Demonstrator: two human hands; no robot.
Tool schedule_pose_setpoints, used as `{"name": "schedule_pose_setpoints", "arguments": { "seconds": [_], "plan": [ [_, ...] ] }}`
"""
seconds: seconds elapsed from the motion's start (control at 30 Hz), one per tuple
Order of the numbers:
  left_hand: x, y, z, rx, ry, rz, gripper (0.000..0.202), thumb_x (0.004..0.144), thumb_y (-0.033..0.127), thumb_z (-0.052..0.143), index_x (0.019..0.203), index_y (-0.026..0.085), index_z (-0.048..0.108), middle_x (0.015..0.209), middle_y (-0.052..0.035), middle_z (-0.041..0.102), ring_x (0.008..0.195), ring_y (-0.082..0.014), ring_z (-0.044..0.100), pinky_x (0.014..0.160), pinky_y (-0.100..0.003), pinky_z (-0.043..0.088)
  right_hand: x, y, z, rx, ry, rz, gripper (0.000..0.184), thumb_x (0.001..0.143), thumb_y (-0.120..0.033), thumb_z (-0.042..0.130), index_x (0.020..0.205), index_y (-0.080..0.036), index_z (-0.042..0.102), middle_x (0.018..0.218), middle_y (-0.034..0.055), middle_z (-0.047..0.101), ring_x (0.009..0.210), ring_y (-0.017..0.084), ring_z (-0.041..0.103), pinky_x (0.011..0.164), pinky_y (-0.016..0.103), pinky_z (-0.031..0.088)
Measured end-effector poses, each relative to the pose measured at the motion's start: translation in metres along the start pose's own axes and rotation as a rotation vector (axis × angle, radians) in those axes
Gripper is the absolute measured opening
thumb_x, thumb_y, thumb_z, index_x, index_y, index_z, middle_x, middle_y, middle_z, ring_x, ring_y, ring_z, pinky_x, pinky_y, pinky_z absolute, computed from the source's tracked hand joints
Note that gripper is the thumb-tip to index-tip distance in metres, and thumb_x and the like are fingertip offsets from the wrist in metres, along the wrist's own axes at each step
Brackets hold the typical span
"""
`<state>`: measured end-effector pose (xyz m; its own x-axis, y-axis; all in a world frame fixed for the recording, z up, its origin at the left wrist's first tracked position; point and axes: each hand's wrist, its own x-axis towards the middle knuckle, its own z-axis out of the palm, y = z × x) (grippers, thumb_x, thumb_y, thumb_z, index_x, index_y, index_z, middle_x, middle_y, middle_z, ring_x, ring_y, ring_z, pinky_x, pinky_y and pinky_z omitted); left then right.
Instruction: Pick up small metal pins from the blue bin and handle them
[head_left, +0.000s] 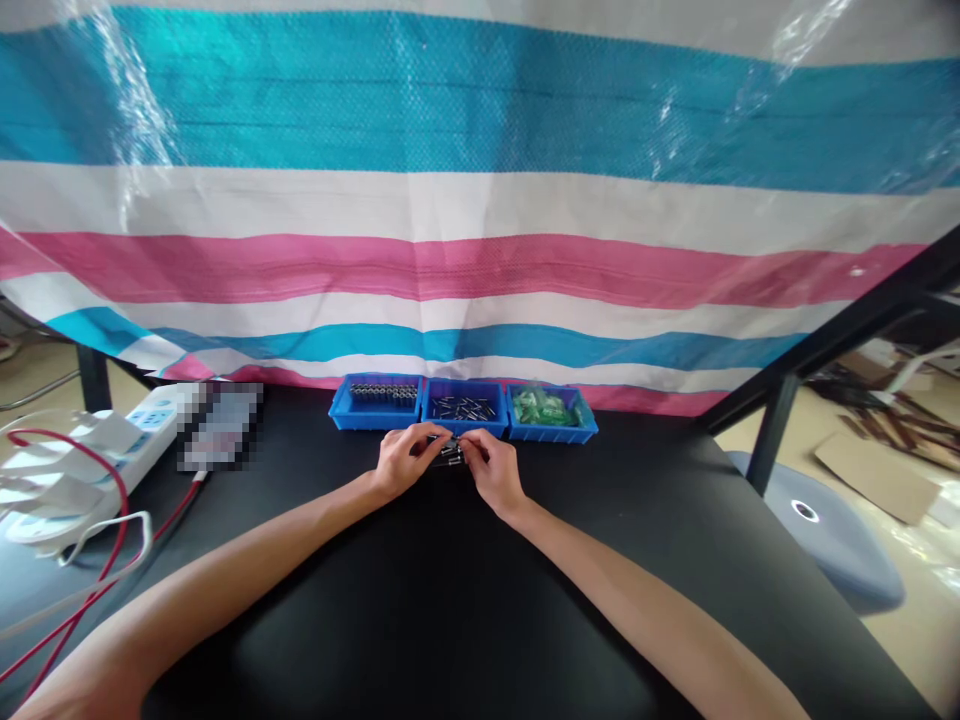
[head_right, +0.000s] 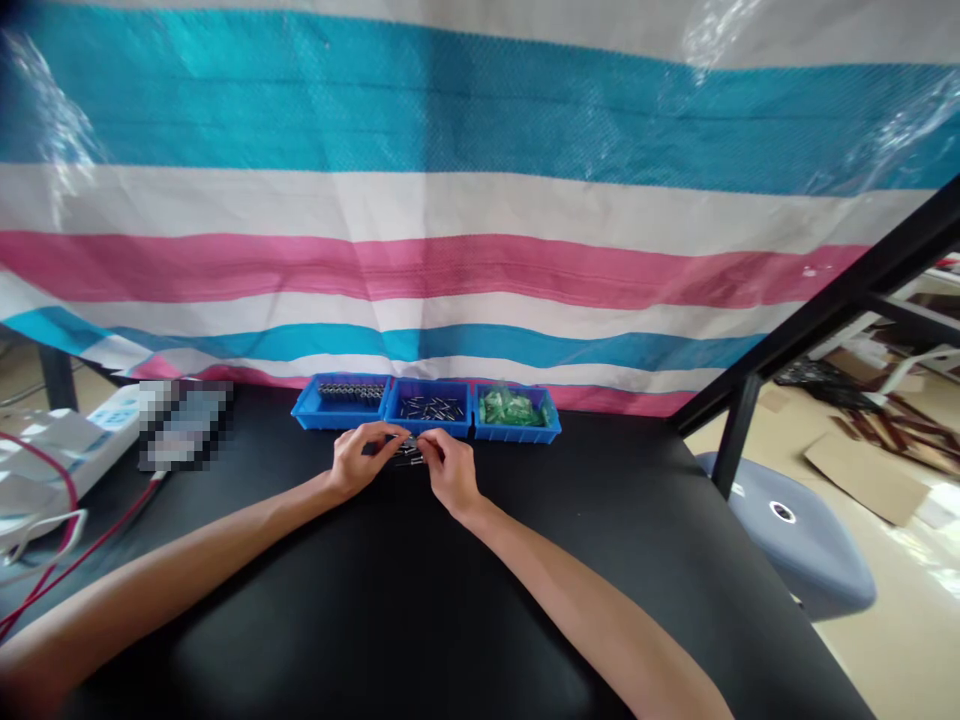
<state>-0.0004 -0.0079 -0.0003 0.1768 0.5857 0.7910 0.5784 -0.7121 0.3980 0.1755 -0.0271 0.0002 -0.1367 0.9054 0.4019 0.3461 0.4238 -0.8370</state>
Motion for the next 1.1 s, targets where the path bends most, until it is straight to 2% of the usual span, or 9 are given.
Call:
{"name": "schedule_pose_setpoints", "arguments": {
  "seconds": [0.57, 0.87, 1.1],
  "plan": [
    [0.0006, 0.0012, 0.0005, -0.026, 0.003, -0.001, 0.011, 0.084, 0.027, 0.063, 0.088, 0.018, 0.064, 0.072, 0.0020, 0.071, 0.045, -0.0046, 0.052, 0.053, -0.017, 0.046, -0.0005, -0.0011, -0.0002, -0.003, 0.027, -0.002, 0.025, 0.091, -0.035, 0.048, 0.083, -0.017, 0.062, 0.065, 0.0008, 0.060, 0.055, 0.012, 0.054, 0.053, 0.021, 0.042],
    [-0.0004, 0.0018, 0.0009, -0.020, 0.090, -0.005, 0.010, 0.082, 0.027, 0.065, 0.086, 0.018, 0.066, 0.072, 0.0015, 0.072, 0.046, -0.0055, 0.056, 0.054, -0.018, 0.047, 0.0001, -0.0011, 0.0005, -0.006, 0.035, 0.003, 0.024, 0.091, -0.036, 0.048, 0.085, -0.017, 0.062, 0.065, 0.0008, 0.060, 0.055, 0.012, 0.054, 0.053, 0.021, 0.042],
    [-0.0005, 0.0019, 0.0015, -0.030, 0.083, 0.003, 0.008, 0.080, 0.024, 0.067, 0.087, 0.019, 0.066, 0.073, 0.0022, 0.072, 0.046, -0.0054, 0.055, 0.054, -0.018, 0.047, 0.0007, -0.0024, 0.0000, -0.018, 0.016, -0.005, 0.025, 0.091, -0.035, 0.048, 0.084, -0.017, 0.062, 0.064, 0.0008, 0.060, 0.055, 0.012, 0.054, 0.054, 0.021, 0.041]
  ]
}}
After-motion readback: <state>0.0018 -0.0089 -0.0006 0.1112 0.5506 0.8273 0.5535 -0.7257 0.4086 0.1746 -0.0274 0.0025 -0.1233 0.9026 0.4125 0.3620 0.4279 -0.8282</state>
